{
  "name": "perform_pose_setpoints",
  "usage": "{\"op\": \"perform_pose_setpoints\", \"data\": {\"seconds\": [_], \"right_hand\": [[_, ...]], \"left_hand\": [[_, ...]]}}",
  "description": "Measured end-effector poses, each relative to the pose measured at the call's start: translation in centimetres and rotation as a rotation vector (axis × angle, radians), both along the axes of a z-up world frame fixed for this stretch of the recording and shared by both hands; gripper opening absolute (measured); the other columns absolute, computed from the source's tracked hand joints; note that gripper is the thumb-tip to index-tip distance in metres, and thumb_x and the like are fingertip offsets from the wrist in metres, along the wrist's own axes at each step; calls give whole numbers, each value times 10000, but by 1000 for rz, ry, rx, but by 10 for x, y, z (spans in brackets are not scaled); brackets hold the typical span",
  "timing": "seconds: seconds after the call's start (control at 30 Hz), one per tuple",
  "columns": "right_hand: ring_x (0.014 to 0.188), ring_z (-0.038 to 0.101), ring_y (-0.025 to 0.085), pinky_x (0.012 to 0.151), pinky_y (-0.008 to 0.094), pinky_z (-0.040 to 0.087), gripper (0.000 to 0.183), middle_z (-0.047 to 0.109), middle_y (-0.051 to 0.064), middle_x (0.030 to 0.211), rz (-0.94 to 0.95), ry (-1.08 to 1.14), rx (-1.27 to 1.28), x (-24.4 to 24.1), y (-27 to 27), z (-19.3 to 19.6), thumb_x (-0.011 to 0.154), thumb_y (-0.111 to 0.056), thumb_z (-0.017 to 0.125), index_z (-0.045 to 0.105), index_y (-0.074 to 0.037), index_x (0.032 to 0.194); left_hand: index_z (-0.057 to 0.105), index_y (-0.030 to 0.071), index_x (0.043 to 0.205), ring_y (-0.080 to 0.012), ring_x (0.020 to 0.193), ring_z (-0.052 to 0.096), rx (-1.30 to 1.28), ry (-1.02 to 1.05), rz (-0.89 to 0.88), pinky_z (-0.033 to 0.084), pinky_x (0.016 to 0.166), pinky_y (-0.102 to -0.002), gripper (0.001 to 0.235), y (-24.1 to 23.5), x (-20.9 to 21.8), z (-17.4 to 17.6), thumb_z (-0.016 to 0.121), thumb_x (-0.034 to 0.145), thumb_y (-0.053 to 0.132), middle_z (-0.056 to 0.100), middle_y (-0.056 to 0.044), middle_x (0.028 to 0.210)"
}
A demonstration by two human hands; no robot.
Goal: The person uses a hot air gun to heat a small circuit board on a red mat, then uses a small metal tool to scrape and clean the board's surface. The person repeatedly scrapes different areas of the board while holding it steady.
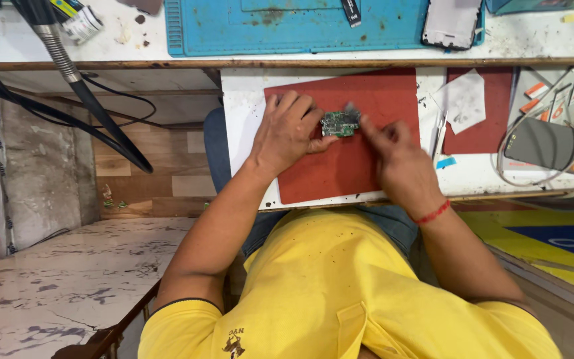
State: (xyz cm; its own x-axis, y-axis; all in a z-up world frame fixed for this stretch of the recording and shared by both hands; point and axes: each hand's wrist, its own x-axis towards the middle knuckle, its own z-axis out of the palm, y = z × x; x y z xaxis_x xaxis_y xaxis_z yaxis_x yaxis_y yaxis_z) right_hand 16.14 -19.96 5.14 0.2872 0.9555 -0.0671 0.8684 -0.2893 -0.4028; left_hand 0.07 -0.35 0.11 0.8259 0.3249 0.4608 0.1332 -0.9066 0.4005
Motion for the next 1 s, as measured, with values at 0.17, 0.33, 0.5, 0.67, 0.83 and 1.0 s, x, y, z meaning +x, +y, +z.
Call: {"op": "perform_pose_setpoints", "data": {"seconds": [0.17,0.33,0.5,0.67,0.83,1.0], "right_hand": [[776,681,369,675,459,568,656,625,160,1104,5,39,48,7,-5,0,867,32,566,582,-231,1468],[744,676,383,646,479,557,570,632,157,1055,68,106,-53,-1,0,2,906,-23,610,599,-226,1439],[743,665,385,619,480,554,601,613,184,1054,31,111,15,-12,7,2,885,31,576,587,-149,1458],[781,672,382,674,479,564,584,613,174,1086,-70,24,61,-6,4,-6,906,9,564,586,-206,1448],[809,691,396,668,486,571,643,626,170,1130,112,121,14,-6,11,-3,828,14,550,574,-201,1433],[807,691,398,697,491,573,632,631,157,1133,-67,96,-35,6,9,-8,854,11,543,581,-235,1434]], "left_hand": [[720,96,998,-232,964,538,-9,24,-5,404,805,-422,466,0,0,0,883,752,457,561,-25,996],[710,105,1003,-231,963,538,-39,30,18,404,811,-418,515,1,1,6,899,700,476,570,-20,1014],[685,100,958,-255,966,529,-45,94,2,409,824,-446,572,4,0,9,893,686,558,566,-36,1000],[678,93,925,-287,960,527,-4,116,10,409,822,-479,610,2,5,8,851,698,632,566,-71,974],[694,114,949,-279,993,538,-27,96,5,418,838,-462,550,1,1,19,821,714,595,584,-57,1005],[691,110,962,-267,1007,540,-72,93,3,424,856,-451,572,0,-3,11,829,741,618,583,-48,1009]]}}
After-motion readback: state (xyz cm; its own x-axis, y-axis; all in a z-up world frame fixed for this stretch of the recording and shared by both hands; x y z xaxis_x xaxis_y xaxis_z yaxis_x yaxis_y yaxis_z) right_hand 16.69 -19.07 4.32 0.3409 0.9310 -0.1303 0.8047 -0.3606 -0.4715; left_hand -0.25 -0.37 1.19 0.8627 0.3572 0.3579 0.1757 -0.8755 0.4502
